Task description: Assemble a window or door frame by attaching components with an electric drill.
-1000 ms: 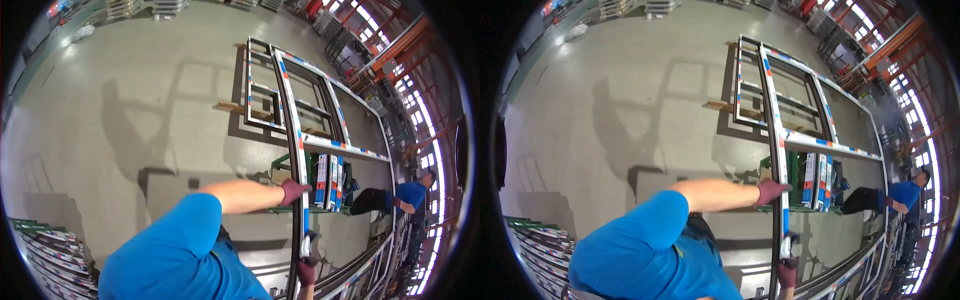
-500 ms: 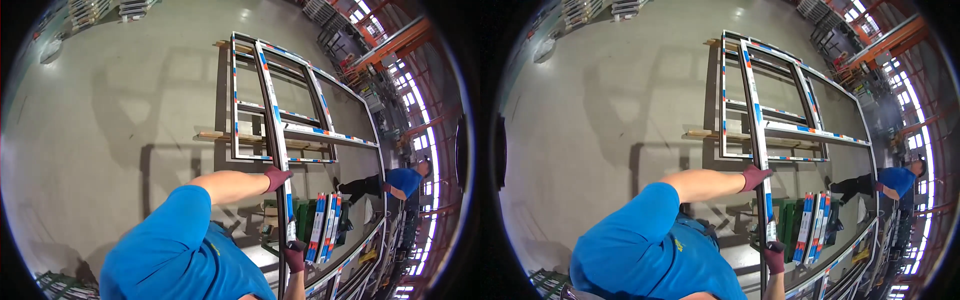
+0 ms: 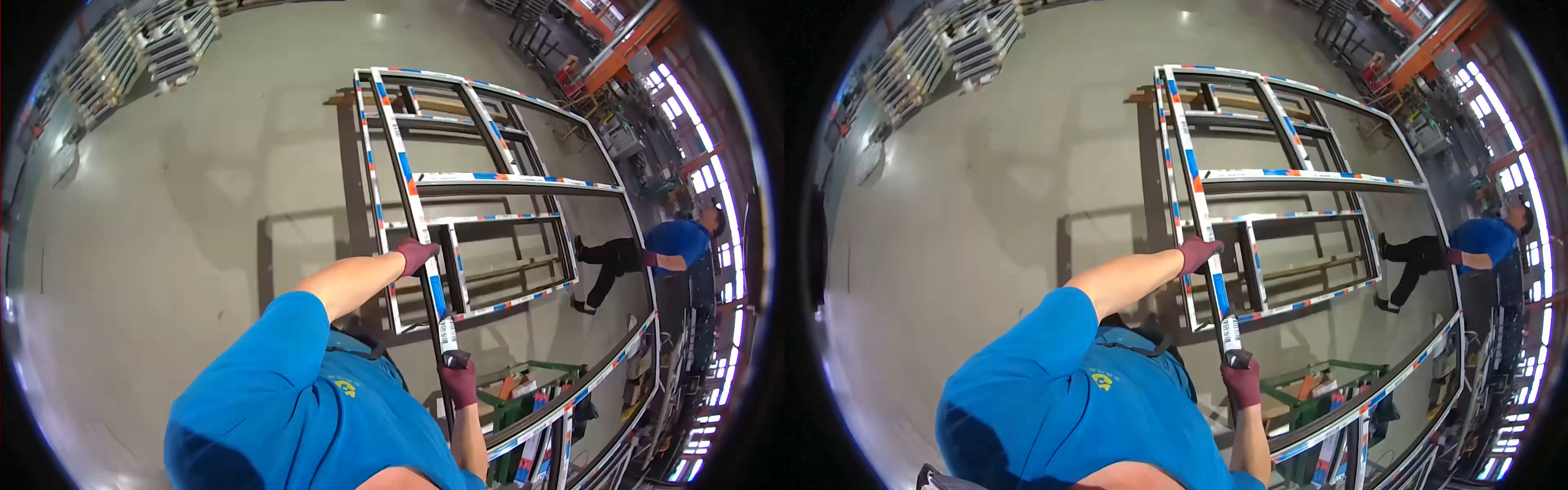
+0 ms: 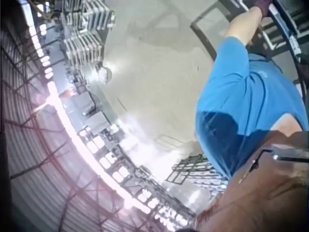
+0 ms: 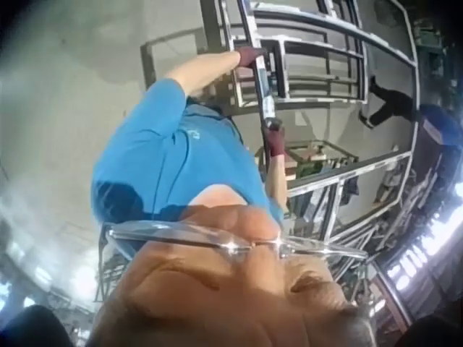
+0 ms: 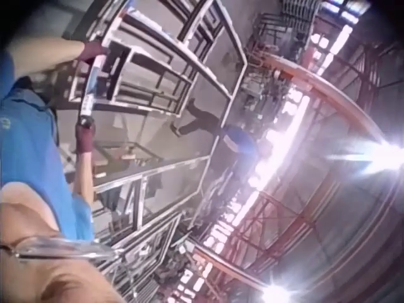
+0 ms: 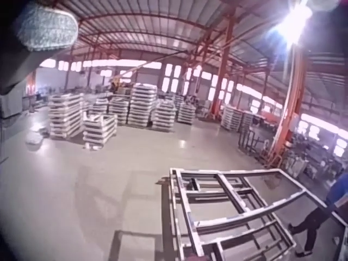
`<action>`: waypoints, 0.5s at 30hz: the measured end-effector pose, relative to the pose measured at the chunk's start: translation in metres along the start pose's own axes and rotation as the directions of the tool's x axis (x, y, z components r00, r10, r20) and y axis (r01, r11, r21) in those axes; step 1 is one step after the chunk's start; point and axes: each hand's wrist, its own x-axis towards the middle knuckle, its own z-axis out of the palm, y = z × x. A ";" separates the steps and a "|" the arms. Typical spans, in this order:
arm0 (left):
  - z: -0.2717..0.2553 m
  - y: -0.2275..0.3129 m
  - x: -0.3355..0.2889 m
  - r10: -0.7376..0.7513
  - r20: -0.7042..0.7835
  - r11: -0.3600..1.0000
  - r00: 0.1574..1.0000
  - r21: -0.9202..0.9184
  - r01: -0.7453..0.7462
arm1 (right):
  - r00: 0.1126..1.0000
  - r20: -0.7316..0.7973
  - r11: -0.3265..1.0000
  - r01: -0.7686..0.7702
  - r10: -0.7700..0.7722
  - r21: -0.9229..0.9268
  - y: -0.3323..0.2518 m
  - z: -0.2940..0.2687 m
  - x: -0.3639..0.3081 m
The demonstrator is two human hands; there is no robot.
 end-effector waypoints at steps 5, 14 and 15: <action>-0.124 0.098 0.228 -0.078 -0.038 0.994 0.996 -0.081 0.075 | 0.999 0.010 0.978 0.054 -0.053 -0.200 -0.083 0.064 0.242; -0.373 0.208 0.688 -0.186 -0.075 0.981 0.980 0.042 0.189 | 0.959 -0.025 0.863 0.241 -0.281 -0.444 -0.187 0.267 0.725; -0.412 0.206 0.769 -0.104 -0.034 0.983 0.994 0.146 0.108 | 0.968 -0.025 0.871 0.211 -0.248 -0.444 -0.217 0.295 0.793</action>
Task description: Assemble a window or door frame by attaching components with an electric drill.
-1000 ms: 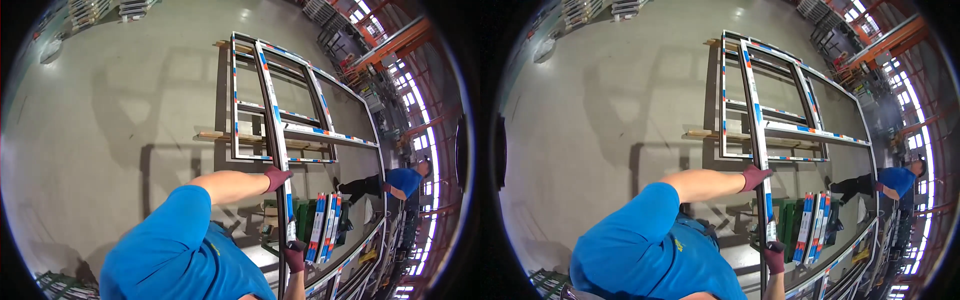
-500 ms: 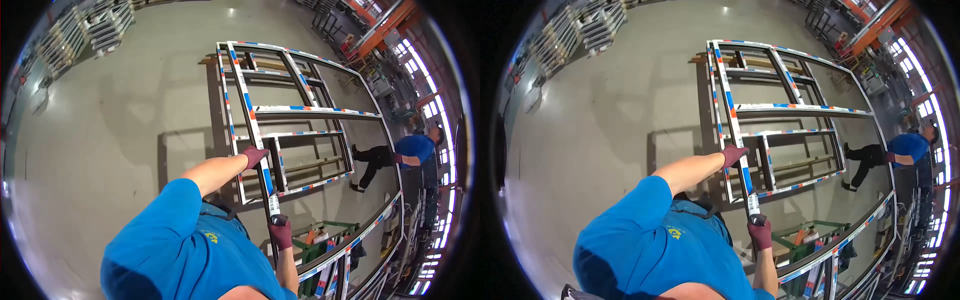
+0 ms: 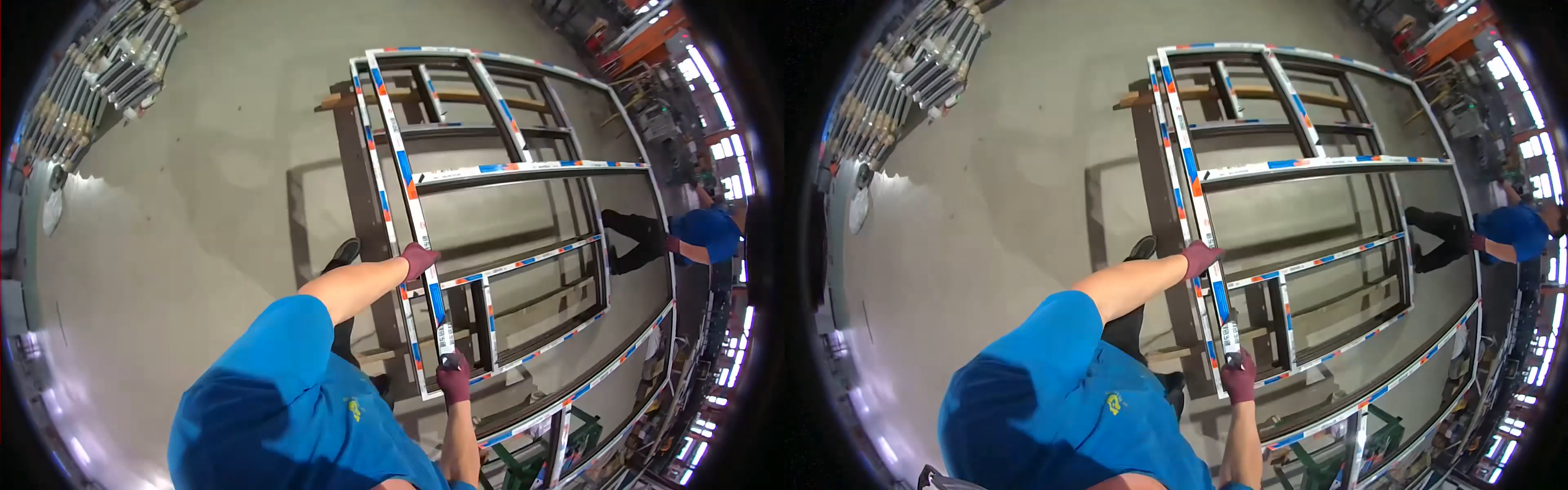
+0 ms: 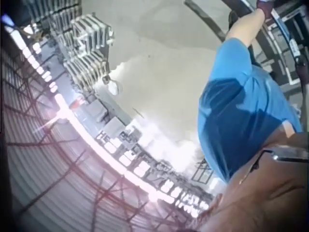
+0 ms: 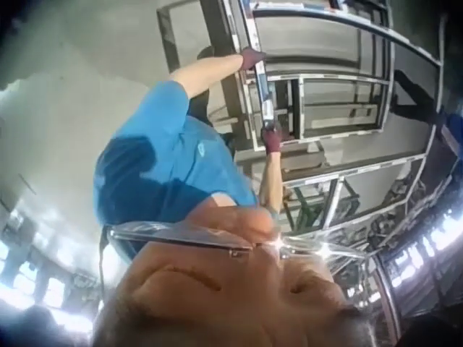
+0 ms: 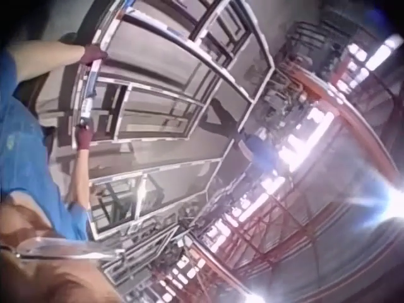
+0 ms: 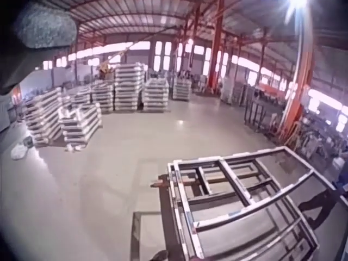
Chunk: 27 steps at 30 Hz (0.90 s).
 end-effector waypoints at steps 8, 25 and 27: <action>-0.159 0.001 0.428 -0.163 -0.081 0.983 0.983 -0.094 0.156 | 0.905 0.229 0.906 -0.396 0.358 0.149 -0.059 0.180 0.407; -0.234 -0.181 0.788 -0.247 -0.247 0.944 0.937 0.155 0.290 | 0.977 0.090 0.979 -0.196 0.191 0.053 0.088 0.553 0.641; -0.232 -0.200 0.806 -0.277 -0.154 0.930 0.949 0.205 0.305 | 0.984 0.042 0.984 -0.175 0.175 0.010 0.101 0.564 0.643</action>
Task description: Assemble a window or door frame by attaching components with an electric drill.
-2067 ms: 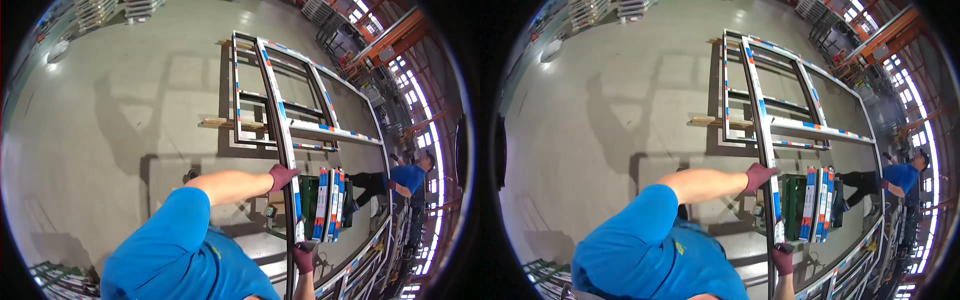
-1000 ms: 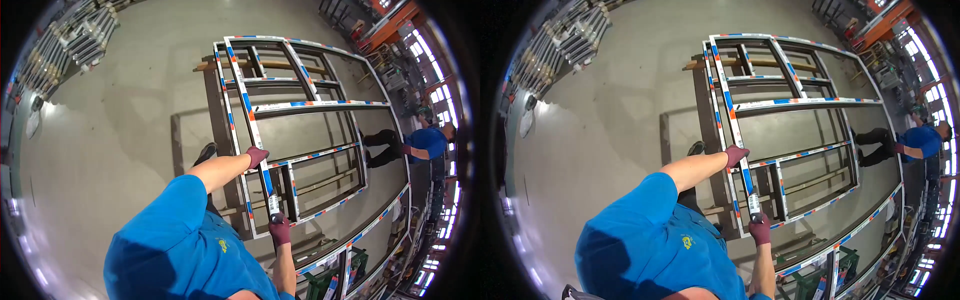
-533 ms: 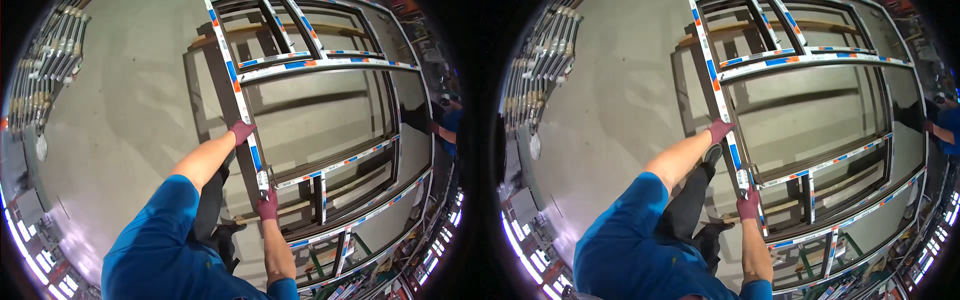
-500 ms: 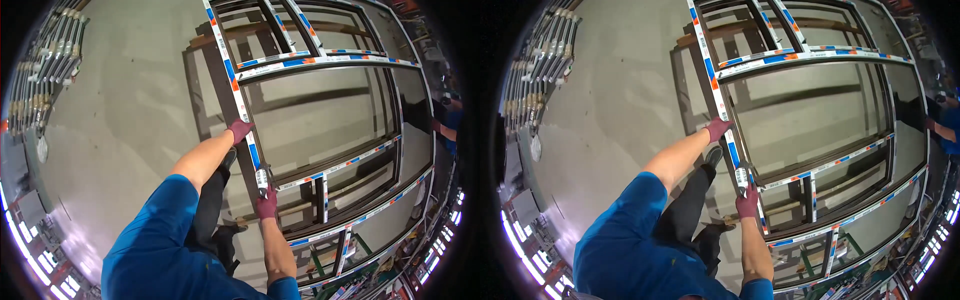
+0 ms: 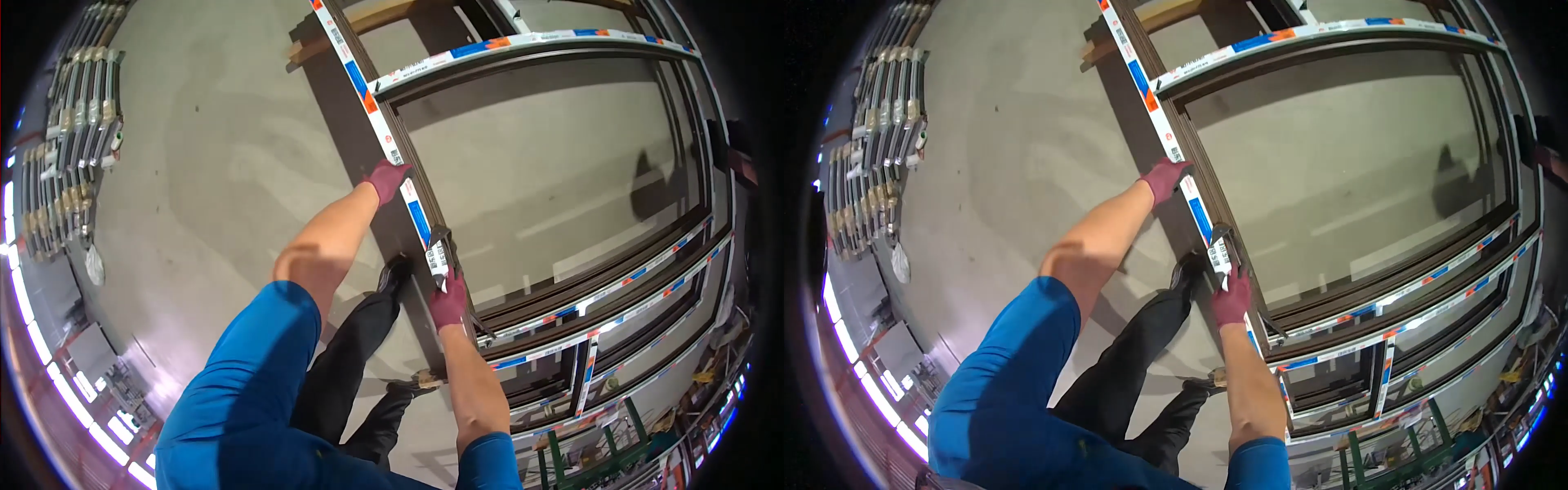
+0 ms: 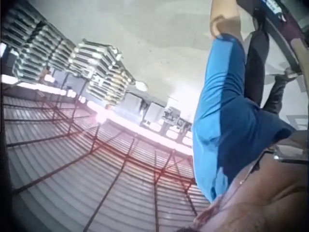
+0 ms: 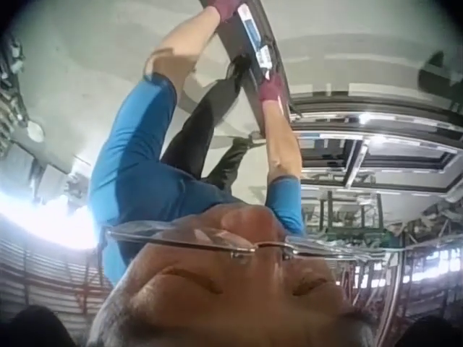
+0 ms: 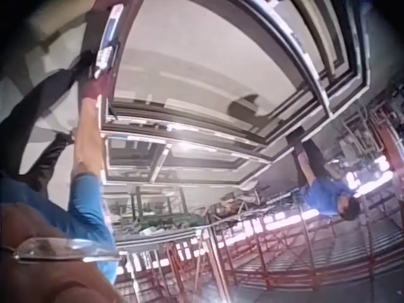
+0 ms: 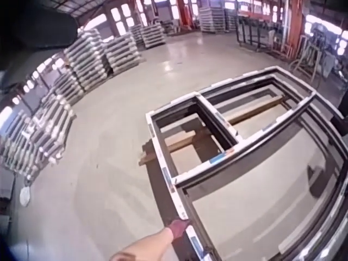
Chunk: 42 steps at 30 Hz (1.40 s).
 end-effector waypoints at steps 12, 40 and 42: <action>0.024 -0.042 0.072 0.443 0.070 0.895 0.894 -0.091 -0.436 | 0.960 0.234 0.981 -0.179 0.157 0.074 0.004 -0.053 0.049; 0.146 -0.513 -1.515 -0.153 0.570 0.716 0.807 0.627 -0.307 | 0.596 -0.052 0.514 -0.642 0.801 0.569 0.153 -0.635 -1.565; 0.205 -0.522 -1.535 -0.120 0.843 0.246 0.525 0.537 -0.807 | 0.445 -0.191 0.464 -0.656 0.875 0.596 0.187 -0.628 -1.716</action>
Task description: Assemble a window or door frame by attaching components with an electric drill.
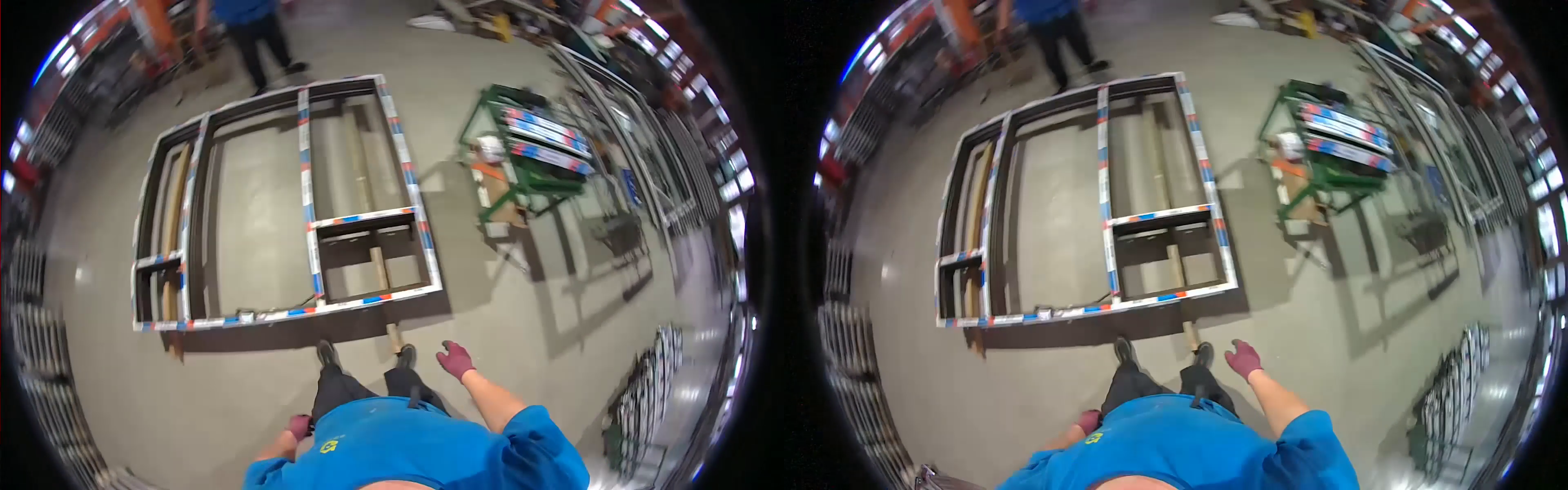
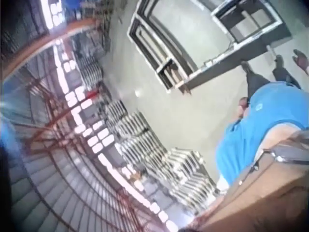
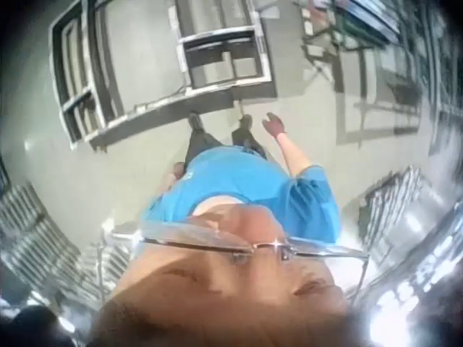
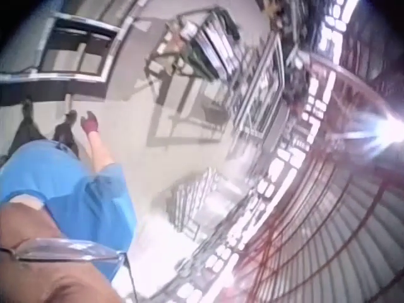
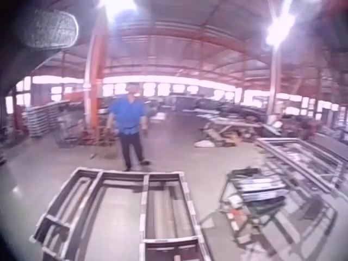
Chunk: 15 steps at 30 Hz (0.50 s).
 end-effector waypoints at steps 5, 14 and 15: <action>0.027 0.207 0.093 -0.353 -0.122 0.840 0.927 -0.478 0.257 | 0.805 -0.128 0.814 -0.562 0.579 0.149 0.277 -0.145 -0.177; 0.189 0.546 0.273 -0.084 -0.248 0.996 0.965 0.004 0.088 | 0.629 0.482 0.770 -0.613 0.610 -0.175 0.500 -0.038 -0.557; 0.238 0.591 0.276 0.114 -0.193 0.947 0.974 0.319 -0.048 | 0.630 0.455 0.735 -0.672 0.629 -0.085 0.529 -0.052 -0.558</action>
